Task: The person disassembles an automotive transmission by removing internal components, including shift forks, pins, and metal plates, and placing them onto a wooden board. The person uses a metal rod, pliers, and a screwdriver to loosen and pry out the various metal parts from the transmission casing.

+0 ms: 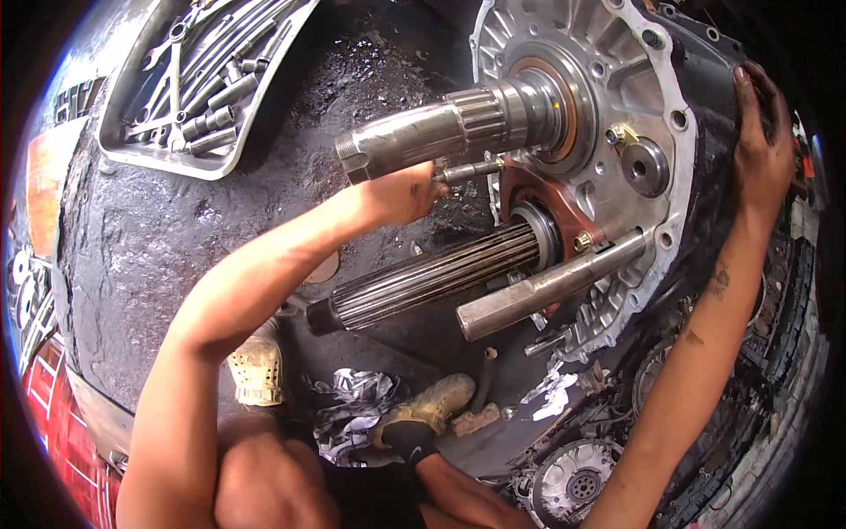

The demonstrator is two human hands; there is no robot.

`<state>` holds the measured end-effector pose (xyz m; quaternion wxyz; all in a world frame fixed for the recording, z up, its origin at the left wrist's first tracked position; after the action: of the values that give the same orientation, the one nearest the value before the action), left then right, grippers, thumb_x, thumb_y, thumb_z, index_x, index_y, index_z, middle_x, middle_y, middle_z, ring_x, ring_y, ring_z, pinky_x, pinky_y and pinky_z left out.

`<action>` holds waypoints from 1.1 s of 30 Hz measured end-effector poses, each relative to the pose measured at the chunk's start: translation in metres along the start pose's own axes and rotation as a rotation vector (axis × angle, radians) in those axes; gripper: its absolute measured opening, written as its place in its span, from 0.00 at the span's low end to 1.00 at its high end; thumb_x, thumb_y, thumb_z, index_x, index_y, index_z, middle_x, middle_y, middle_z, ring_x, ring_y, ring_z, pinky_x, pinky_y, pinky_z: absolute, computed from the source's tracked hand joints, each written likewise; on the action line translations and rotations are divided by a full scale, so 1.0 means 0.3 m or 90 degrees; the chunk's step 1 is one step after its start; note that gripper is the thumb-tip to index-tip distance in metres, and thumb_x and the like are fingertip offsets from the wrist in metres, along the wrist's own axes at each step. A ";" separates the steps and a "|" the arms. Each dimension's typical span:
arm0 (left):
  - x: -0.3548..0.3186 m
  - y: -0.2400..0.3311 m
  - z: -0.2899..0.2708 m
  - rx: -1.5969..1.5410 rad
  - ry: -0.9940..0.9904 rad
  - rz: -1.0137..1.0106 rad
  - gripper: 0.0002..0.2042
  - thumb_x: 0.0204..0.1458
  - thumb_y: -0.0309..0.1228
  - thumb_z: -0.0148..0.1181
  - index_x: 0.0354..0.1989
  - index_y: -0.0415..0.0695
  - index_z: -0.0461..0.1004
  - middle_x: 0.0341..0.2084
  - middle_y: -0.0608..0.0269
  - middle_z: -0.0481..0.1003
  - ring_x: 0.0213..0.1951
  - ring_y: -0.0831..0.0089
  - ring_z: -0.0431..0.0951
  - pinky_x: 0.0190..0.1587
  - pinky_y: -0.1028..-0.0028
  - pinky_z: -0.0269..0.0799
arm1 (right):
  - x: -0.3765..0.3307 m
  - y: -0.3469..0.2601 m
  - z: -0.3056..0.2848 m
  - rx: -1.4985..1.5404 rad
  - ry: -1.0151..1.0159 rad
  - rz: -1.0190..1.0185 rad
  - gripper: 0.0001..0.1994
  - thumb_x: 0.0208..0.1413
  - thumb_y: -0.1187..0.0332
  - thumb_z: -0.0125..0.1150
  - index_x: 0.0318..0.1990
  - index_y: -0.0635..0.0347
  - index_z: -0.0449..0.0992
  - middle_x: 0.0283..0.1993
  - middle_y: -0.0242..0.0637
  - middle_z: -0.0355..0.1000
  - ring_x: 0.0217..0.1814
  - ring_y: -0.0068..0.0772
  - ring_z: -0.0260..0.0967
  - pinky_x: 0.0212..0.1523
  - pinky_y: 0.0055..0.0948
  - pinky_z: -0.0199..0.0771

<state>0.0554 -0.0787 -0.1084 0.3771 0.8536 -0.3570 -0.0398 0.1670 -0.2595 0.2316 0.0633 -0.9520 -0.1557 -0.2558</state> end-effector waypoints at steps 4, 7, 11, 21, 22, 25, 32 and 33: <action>-0.017 0.053 -0.040 -0.030 -0.025 -0.154 0.07 0.48 0.23 0.50 0.35 0.35 0.66 0.18 0.45 0.71 0.27 0.48 0.76 0.28 0.59 0.70 | 0.013 -0.014 -0.051 -0.101 0.006 -0.004 0.15 0.55 0.58 0.61 0.46 0.54 0.78 0.47 0.36 0.76 0.50 0.28 0.72 0.53 0.23 0.65; -0.059 -0.015 0.028 -0.166 -0.078 -0.203 0.05 0.49 0.22 0.50 0.34 0.36 0.66 0.21 0.44 0.72 0.29 0.46 0.75 0.30 0.57 0.70 | -0.003 -0.001 -0.024 -0.104 0.021 -0.003 0.16 0.54 0.58 0.61 0.46 0.55 0.78 0.47 0.36 0.76 0.50 0.29 0.72 0.53 0.23 0.65; -0.026 0.036 -0.024 -0.173 -0.062 -0.182 0.05 0.51 0.24 0.50 0.34 0.37 0.66 0.23 0.43 0.72 0.30 0.44 0.75 0.34 0.54 0.70 | 0.000 -0.001 -0.019 -0.065 0.008 0.001 0.16 0.54 0.57 0.61 0.46 0.55 0.78 0.47 0.36 0.76 0.50 0.30 0.72 0.53 0.24 0.65; -0.074 -0.008 0.014 -0.100 -0.053 -0.197 0.18 0.46 0.23 0.56 0.48 0.41 0.65 0.40 0.45 0.71 0.44 0.47 0.73 0.44 0.56 0.70 | 0.000 -0.004 -0.005 -0.065 -0.020 0.031 0.14 0.59 0.65 0.57 0.50 0.59 0.75 0.50 0.36 0.73 0.54 0.28 0.69 0.56 0.23 0.62; -0.073 -0.003 0.011 -0.099 -0.053 -0.198 0.18 0.46 0.23 0.56 0.48 0.41 0.65 0.40 0.45 0.71 0.44 0.47 0.73 0.44 0.56 0.70 | 0.000 0.000 -0.006 -0.055 -0.018 0.036 0.14 0.59 0.64 0.56 0.50 0.59 0.75 0.50 0.36 0.73 0.54 0.28 0.69 0.57 0.23 0.62; -0.069 -0.001 0.008 -0.097 -0.047 -0.202 0.21 0.46 0.23 0.56 0.51 0.43 0.65 0.42 0.46 0.71 0.44 0.46 0.73 0.45 0.55 0.70 | -0.003 -0.002 -0.008 -0.045 -0.017 0.034 0.14 0.59 0.64 0.56 0.50 0.60 0.75 0.50 0.36 0.73 0.54 0.27 0.69 0.57 0.24 0.62; -0.055 0.016 -0.011 -0.104 -0.018 -0.143 0.24 0.43 0.20 0.52 0.53 0.45 0.64 0.38 0.43 0.71 0.39 0.46 0.75 0.38 0.57 0.74 | -0.002 -0.012 -0.001 -0.061 -0.020 0.031 0.14 0.59 0.68 0.55 0.50 0.60 0.75 0.50 0.36 0.73 0.55 0.27 0.69 0.57 0.24 0.63; -0.047 0.026 -0.008 -0.108 -0.014 -0.137 0.20 0.45 0.20 0.51 0.50 0.43 0.64 0.36 0.42 0.71 0.38 0.46 0.75 0.38 0.57 0.74 | 0.001 -0.002 -0.004 -0.064 -0.021 0.029 0.14 0.59 0.68 0.55 0.50 0.60 0.75 0.50 0.36 0.73 0.55 0.27 0.69 0.57 0.24 0.63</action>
<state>0.0413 -0.0716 -0.1043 0.4372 0.8516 -0.2631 -0.1196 0.1664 -0.2590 0.2329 0.0186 -0.9614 -0.1217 -0.2460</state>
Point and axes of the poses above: each hand's wrist, its own x-axis towards the middle knuckle, its own z-axis out of the palm, y = z × x, the point moved 10 cm from there along x, towards the middle knuckle
